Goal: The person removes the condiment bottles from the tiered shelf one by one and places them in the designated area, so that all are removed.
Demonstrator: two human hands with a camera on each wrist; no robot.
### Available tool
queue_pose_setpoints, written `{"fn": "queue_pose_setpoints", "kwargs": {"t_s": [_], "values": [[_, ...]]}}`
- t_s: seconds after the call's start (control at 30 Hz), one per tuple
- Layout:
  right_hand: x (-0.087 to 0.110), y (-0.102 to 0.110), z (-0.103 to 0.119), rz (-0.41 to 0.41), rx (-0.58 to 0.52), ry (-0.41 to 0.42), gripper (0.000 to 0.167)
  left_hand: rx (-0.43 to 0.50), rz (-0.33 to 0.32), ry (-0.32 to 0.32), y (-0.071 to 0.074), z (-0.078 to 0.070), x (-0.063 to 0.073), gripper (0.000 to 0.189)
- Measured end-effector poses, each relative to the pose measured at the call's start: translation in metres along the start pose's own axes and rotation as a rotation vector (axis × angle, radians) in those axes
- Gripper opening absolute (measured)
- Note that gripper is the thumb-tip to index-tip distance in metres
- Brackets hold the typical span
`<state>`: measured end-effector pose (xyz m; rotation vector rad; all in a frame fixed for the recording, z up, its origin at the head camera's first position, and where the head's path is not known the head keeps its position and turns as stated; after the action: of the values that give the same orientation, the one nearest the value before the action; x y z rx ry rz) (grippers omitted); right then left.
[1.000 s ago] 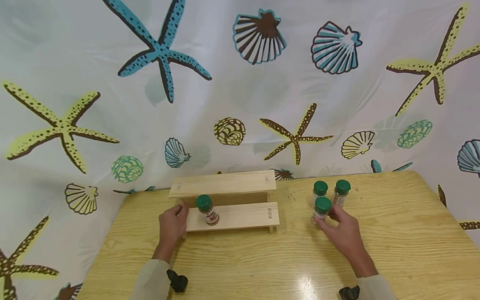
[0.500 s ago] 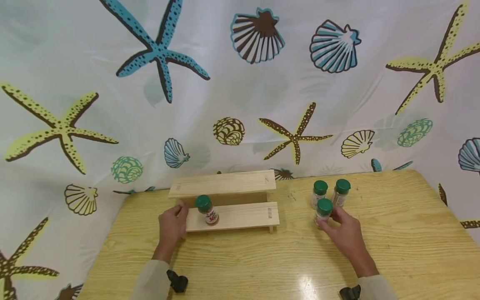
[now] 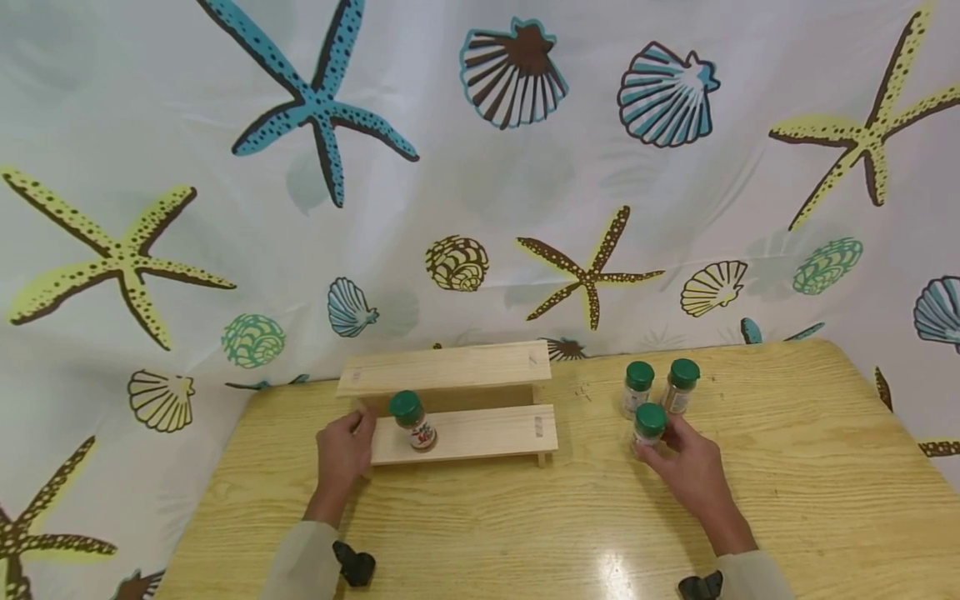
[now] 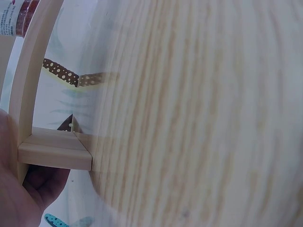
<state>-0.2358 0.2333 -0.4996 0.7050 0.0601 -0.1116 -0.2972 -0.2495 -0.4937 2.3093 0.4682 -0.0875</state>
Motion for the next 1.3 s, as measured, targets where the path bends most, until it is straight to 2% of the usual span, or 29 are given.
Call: {"fn": "queue_pose_setpoints", "kwargs": {"t_s": [0.53,0.83,1.07,1.3], "values": [[-0.001,-0.003,-0.005,0.042,-0.003,-0.047,0.067,0.001,-0.020,-0.020,0.002,-0.003,0.001,0.035],[-0.001,0.005,0.000,0.040,-0.021,-0.068,0.069,-0.007,-0.026,-0.015,0.002,-0.001,0.000,0.035],[-0.003,0.018,0.020,0.001,-0.009,0.004,0.065,-0.005,-0.028,-0.037,0.003,-0.003,0.000,0.036],[-0.004,0.035,0.040,-0.091,-0.009,0.061,0.061,-0.013,-0.030,-0.024,0.003,-0.002,0.000,0.034]]}}
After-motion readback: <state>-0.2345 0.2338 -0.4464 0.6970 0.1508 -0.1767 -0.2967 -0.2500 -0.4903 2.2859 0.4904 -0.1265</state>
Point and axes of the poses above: each hand's wrist, its own x-axis away from the middle knuckle, its own y-axis out of the back of the hand, z = x × y, the point moved 9 cm from there along -x, towards the middle knuckle, and after that the axes turned 2 degrees about -z, right-handed, at the moved point
